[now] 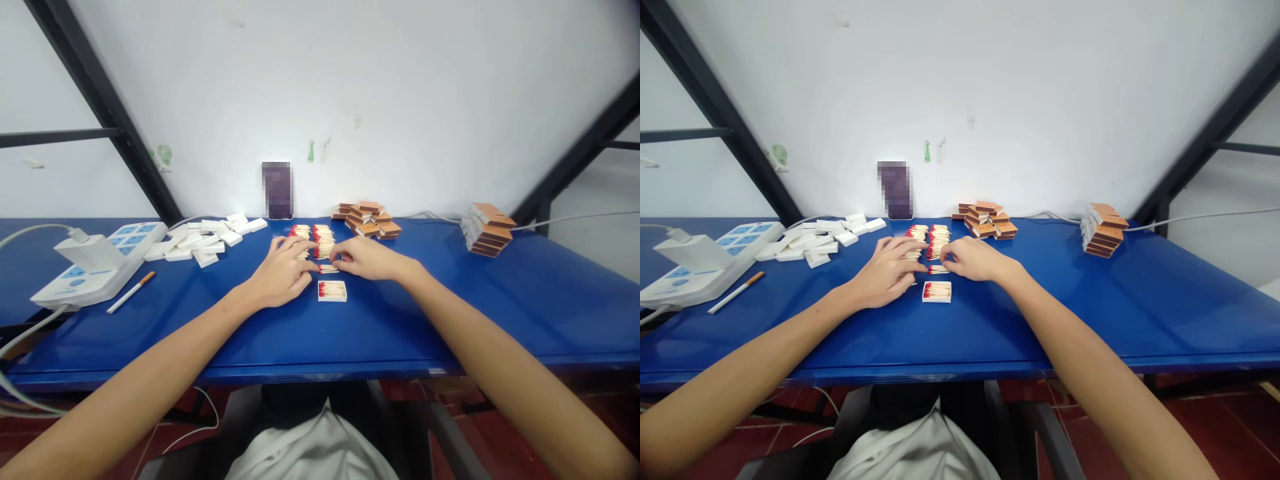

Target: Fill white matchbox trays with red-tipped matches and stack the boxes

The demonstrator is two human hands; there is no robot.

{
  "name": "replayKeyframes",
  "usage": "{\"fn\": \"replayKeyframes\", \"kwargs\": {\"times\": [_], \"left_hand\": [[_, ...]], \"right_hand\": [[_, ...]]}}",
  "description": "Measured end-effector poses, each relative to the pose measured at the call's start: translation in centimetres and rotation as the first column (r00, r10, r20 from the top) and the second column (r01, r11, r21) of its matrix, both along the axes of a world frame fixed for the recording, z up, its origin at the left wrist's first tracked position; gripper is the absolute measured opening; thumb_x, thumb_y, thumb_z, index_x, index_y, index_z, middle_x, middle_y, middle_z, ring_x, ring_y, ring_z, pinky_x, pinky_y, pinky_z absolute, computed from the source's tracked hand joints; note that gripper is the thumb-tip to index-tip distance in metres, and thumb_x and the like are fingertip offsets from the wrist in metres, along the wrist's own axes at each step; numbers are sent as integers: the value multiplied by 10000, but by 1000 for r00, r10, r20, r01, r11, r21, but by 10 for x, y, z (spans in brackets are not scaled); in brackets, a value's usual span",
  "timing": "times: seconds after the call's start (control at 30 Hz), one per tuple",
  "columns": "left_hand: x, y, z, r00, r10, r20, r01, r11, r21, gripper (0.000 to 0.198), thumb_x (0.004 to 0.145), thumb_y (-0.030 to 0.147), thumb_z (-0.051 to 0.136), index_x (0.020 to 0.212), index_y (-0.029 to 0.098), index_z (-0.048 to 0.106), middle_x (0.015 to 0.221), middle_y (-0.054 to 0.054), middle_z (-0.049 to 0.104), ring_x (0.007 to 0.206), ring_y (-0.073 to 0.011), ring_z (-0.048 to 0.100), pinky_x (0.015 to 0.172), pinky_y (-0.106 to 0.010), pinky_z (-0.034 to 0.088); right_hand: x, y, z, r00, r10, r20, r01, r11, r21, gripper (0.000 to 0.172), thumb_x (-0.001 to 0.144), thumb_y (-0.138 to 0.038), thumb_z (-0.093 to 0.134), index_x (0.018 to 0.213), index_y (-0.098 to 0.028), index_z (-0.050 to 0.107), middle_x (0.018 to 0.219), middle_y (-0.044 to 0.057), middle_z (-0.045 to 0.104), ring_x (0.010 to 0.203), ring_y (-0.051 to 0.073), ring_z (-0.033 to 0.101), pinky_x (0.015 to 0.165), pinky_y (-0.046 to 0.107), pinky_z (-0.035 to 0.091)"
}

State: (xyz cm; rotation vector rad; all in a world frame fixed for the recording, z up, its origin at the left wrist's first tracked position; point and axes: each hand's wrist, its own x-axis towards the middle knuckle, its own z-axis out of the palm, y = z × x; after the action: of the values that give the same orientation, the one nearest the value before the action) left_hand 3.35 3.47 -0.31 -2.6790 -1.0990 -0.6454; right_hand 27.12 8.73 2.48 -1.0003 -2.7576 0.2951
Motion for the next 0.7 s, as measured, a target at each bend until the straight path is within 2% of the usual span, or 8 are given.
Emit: {"fn": "replayKeyframes", "kwargs": {"times": [0.1, 0.33, 0.7], "left_hand": [[0, 0, 0, 1000, 16, -26, -16, 1000, -10, 334, 900, 168, 464, 1017, 248, 766, 1374, -93, 580, 1273, -324, 482, 1042, -585, 303], [1, -2, -1, 996, 30, -83, -32, 999, -30, 323, 916, 199, 477, 1029, 256, 774, 1447, -93, 538, 1337, -349, 430, 1056, -609, 282], [1, -2, -2, 992, 39, -121, -44, 998, -40, 355, 919, 199, 451, 1106, 254, 748, 1462, -106, 512, 1357, -331, 418, 1064, -582, 277]], "right_hand": [[-1, 1, -3, 1000, 9, 4, -9, 1000, 2, 183, 926, -245, 535, 921, -195, 711, 825, 37, 704, 685, 143, 573, 626, 253, 337], [-3, -1, -4, 1000, -8, 29, 8, 1000, -3, 221, 933, -388, 587, 931, -197, 699, 813, 33, 696, 685, 146, 567, 615, 252, 319], [-3, -3, 0, 999, -7, 53, 8, 1000, -2, 245, 928, -412, 585, 920, -192, 691, 750, 15, 657, 643, 128, 514, 596, 249, 292]]}}
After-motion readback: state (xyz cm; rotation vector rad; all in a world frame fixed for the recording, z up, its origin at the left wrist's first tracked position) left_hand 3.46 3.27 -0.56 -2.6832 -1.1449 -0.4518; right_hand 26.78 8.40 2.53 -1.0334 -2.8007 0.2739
